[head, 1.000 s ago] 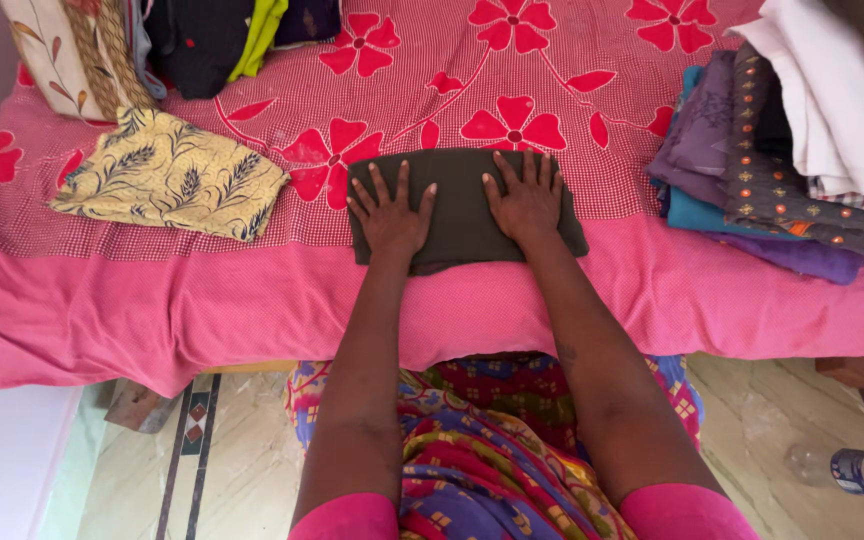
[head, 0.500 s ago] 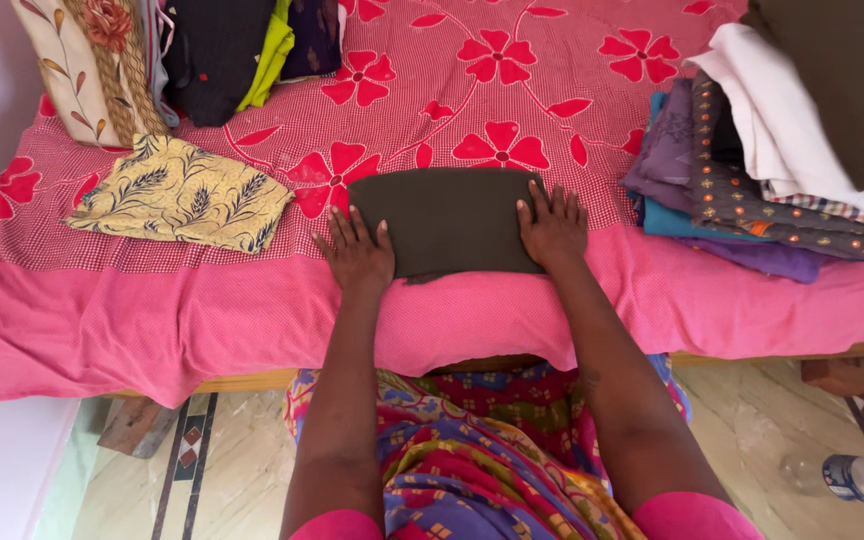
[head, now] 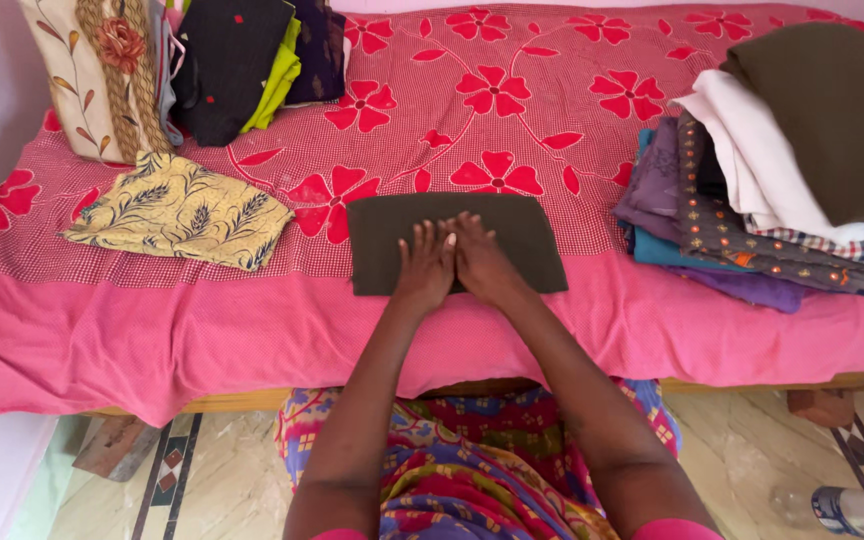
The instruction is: The person folds various pieces of clothing, including black, white, brown, and patterned items, one at a time on a bed and places them into a stack.
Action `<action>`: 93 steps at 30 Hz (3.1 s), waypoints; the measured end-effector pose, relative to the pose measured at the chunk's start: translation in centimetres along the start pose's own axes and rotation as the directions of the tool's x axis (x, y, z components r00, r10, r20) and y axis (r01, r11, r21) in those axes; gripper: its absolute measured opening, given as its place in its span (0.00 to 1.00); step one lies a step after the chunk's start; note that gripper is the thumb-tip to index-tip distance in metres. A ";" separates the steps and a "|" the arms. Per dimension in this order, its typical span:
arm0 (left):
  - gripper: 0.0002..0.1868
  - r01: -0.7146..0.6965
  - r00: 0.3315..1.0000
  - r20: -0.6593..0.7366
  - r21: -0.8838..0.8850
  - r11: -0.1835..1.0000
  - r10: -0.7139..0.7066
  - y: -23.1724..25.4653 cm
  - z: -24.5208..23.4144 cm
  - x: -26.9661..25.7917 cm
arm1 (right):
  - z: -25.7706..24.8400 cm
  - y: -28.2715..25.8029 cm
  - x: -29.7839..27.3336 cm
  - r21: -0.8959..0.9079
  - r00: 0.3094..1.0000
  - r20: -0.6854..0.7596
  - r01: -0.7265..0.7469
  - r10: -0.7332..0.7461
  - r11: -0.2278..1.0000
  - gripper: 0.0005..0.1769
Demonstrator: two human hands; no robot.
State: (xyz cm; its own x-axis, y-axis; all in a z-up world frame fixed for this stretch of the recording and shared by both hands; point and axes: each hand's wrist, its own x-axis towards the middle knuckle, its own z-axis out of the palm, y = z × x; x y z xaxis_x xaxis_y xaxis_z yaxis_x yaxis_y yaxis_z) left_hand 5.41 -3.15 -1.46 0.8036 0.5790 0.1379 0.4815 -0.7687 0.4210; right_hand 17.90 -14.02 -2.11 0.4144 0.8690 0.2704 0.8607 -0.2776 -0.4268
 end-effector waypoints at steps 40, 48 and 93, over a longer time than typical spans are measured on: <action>0.24 -0.083 0.893 -0.439 0.060 0.995 0.101 -1.2 -16.2 4.0 | -19.0 0.9 3.5 -0.033 0.924 -0.359 0.128 -0.131 0.991 0.22; 0.27 0.077 0.945 0.298 0.203 0.976 -0.136 -5.2 -11.8 -4.8 | -12.5 -0.6 -6.7 0.015 0.958 0.028 0.284 -0.285 0.959 0.25; 0.38 0.156 0.948 -0.313 0.290 0.944 -0.060 -2.6 -6.0 -2.0 | -6.7 4.9 -1.6 -0.223 0.910 -0.101 -0.415 0.403 0.882 0.37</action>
State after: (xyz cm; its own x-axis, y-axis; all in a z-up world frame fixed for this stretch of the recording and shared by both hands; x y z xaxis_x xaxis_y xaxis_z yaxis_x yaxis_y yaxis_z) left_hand 0.41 -0.70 2.52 0.6232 0.6802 0.3860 0.6814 -0.7145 0.1588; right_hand 23.43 -19.48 1.19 0.7536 0.6373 0.1612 0.6529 -0.6971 -0.2962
